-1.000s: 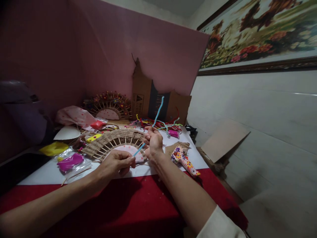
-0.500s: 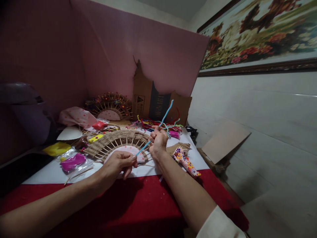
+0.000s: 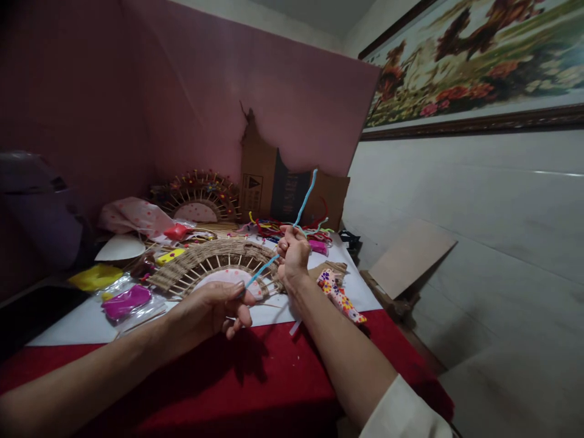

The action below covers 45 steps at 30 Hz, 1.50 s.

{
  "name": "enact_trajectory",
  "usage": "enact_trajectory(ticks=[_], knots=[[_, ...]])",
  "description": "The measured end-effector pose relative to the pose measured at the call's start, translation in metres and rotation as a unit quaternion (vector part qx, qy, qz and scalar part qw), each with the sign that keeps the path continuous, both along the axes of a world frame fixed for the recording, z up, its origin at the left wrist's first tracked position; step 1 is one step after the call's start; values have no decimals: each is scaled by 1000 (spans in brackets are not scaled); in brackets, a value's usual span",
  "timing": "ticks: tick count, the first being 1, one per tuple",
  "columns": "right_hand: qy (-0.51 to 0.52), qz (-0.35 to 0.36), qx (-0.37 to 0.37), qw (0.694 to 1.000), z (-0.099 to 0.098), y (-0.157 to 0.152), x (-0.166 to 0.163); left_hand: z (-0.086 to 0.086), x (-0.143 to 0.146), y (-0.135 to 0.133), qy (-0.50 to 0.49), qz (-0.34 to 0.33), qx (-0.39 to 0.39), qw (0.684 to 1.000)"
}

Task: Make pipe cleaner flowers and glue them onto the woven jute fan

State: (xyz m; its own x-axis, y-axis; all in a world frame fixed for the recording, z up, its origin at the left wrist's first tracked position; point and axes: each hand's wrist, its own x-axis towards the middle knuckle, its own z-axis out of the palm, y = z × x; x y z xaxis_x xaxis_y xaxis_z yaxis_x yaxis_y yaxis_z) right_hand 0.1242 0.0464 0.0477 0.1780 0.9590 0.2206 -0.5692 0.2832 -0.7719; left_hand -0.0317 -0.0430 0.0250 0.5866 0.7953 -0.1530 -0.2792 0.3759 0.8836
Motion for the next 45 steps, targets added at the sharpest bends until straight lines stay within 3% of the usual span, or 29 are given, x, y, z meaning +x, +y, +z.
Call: enact_trajectory(ticks=[6,12,15,19,23,29,34,40,45], knots=[[6,3,-9,1000,-1,1,-1,1,4,-5,76,-9,73,994],[7,17,-44,999,2,-4,-4,0,10,-10,156,44,241,957],[1,29,-41,999,3,-4,-4,1,9,-11,165,41,275,946],[-12,58,-6,998,5,-6,-6,7,6,-9,190,13,237,953],[-50,100,30,993,5,-19,-18,9,6,-1,142,109,182,967],[-69,170,-13,983,-1,-36,-35,8,3,1,45,83,133,987],[-45,125,-51,990,-5,-31,-35,15,3,-2,-14,88,66,994],[-25,205,-76,975,-6,-30,-32,12,2,-2,18,109,72,991],[7,211,-93,973,-4,-27,-29,3,4,0,39,87,67,993]])
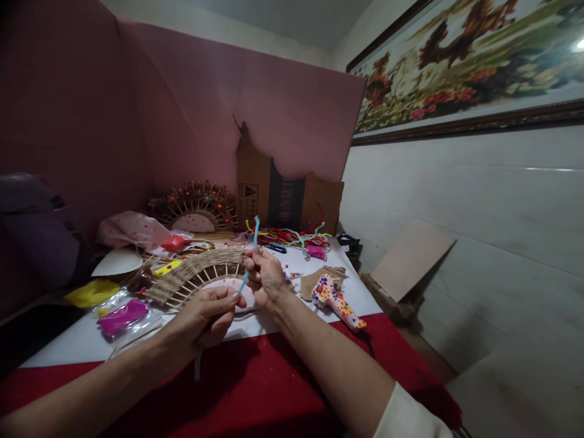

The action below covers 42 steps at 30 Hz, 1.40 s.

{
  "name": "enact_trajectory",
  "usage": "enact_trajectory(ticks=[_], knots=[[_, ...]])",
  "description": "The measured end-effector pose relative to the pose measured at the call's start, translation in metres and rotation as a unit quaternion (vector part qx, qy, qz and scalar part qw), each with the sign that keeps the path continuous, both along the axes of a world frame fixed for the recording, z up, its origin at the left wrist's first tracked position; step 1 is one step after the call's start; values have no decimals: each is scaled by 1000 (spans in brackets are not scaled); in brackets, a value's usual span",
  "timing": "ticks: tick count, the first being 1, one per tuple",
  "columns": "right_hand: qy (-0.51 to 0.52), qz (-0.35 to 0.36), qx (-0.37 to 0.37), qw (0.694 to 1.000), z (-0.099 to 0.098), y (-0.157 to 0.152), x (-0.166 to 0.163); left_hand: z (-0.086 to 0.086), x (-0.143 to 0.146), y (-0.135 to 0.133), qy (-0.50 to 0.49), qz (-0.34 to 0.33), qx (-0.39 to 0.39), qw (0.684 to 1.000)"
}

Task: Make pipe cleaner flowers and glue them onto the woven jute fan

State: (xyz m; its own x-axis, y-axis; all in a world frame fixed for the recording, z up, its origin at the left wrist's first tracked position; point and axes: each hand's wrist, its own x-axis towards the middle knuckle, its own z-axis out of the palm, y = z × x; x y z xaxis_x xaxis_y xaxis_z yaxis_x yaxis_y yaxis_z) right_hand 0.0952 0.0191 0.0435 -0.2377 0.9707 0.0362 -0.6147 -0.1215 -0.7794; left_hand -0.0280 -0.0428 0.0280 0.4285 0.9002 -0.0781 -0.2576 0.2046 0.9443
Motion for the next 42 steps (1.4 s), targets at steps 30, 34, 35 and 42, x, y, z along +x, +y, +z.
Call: enact_trajectory(ticks=[30,34,35,42], knots=[[-6,-203,21,979,-2,21,14,-10,14,-8,-2,38,3,999],[0,-209,35,977,-2,22,15,-13,13,-8,-18,27,7,999],[2,-208,38,977,-2,23,15,-14,13,-8,-22,18,5,1000],[21,-218,52,974,0,27,22,-15,11,-5,-2,3,12,1000]])
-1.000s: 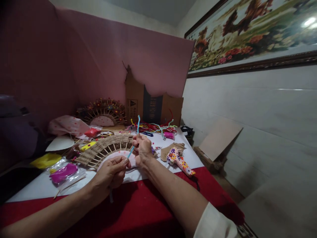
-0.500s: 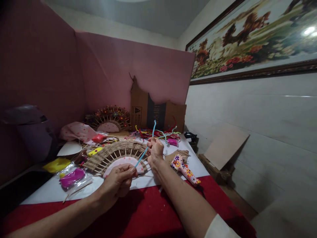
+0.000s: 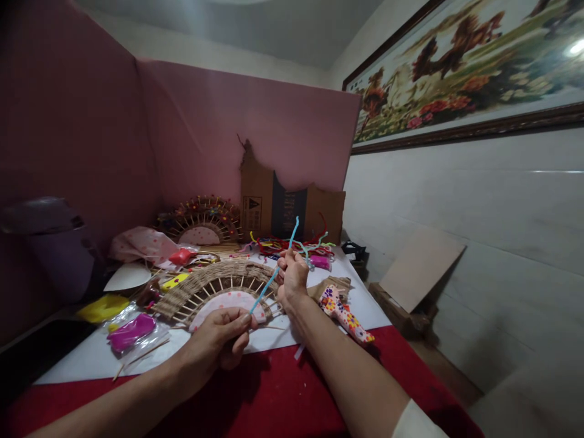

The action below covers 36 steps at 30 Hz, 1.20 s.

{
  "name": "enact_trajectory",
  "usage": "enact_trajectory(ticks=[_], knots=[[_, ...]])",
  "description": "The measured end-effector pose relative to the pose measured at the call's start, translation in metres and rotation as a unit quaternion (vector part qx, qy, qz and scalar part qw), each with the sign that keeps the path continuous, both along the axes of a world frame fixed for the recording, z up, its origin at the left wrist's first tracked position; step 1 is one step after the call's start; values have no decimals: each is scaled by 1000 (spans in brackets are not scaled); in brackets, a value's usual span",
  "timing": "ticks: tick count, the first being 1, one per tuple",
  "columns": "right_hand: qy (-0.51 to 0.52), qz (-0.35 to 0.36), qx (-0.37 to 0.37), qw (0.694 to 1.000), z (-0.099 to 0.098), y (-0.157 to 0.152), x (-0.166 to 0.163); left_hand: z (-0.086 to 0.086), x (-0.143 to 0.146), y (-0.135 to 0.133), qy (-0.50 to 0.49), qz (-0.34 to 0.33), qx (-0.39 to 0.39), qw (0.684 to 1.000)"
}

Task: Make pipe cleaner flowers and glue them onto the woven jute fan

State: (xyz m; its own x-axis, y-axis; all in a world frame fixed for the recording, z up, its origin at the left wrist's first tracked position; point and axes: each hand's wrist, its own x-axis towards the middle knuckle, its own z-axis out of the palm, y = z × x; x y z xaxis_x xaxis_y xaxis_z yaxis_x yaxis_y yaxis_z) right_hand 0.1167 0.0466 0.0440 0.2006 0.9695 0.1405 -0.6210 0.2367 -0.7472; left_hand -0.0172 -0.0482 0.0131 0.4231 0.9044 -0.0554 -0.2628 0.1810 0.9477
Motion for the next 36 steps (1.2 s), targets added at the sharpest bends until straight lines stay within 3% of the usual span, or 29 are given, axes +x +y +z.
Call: enact_trajectory(ticks=[6,16,26,36], knots=[[9,-13,-1,1000,1,2,4,2,-3,-1,0,-7,31,999],[11,-11,-15,1000,5,2,7,10,-1,-4,33,8,18,999],[26,-20,-9,999,9,0,6,12,0,-2,46,-26,39,998],[22,-28,-12,999,6,1,6,13,-2,-1,104,12,73,992]])
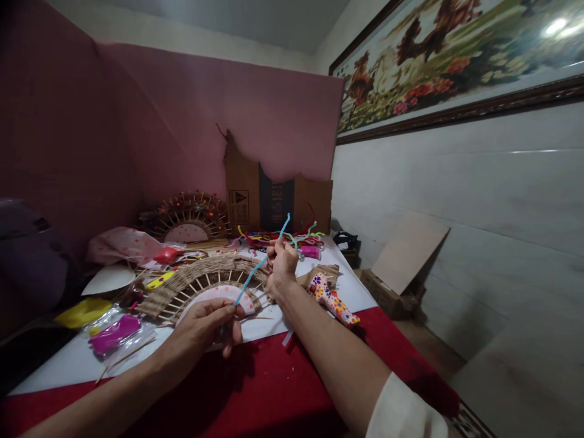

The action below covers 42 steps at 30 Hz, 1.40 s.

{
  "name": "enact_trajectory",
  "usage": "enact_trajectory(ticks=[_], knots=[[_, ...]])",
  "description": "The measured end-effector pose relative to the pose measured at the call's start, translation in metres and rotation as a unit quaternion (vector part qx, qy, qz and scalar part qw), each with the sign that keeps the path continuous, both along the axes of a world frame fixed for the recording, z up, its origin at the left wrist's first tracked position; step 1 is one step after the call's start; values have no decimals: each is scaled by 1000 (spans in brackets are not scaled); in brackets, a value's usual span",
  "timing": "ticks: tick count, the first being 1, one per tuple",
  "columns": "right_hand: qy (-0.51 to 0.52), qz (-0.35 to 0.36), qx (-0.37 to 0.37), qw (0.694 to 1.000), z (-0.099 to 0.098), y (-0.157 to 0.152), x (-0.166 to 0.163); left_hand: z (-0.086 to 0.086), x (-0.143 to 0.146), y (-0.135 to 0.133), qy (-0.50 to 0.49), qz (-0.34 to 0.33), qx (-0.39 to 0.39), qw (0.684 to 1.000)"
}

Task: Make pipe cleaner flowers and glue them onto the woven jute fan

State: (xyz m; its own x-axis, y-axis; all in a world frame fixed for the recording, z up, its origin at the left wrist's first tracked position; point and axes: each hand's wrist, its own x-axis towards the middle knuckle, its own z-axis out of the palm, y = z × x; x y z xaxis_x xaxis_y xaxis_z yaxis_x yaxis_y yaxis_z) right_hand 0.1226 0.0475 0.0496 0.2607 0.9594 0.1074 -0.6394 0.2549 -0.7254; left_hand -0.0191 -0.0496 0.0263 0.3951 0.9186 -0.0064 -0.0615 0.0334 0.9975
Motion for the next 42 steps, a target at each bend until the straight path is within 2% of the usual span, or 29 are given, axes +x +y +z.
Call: enact_trajectory(ticks=[6,12,22,29,33,37,39,42], knots=[[-13,14,14,1000,2,-5,-4,6,-1,0,24,13,37,999],[-25,-39,19,999,5,-2,0,5,-2,-3,52,26,88,994],[-27,-74,18,997,4,20,20,5,-6,0,23,72,57,996],[-26,-137,18,990,8,39,59,8,-4,-5,-3,16,81,997],[-54,-99,67,991,18,35,64,13,-7,-3,-60,79,69,993],[-123,-55,88,987,22,26,53,12,-11,5,-98,126,75,984],[-177,-70,86,978,21,24,47,10,-12,9,-101,127,81,983],[-206,-115,99,967,18,25,41,6,-15,15,-106,135,83,982]])
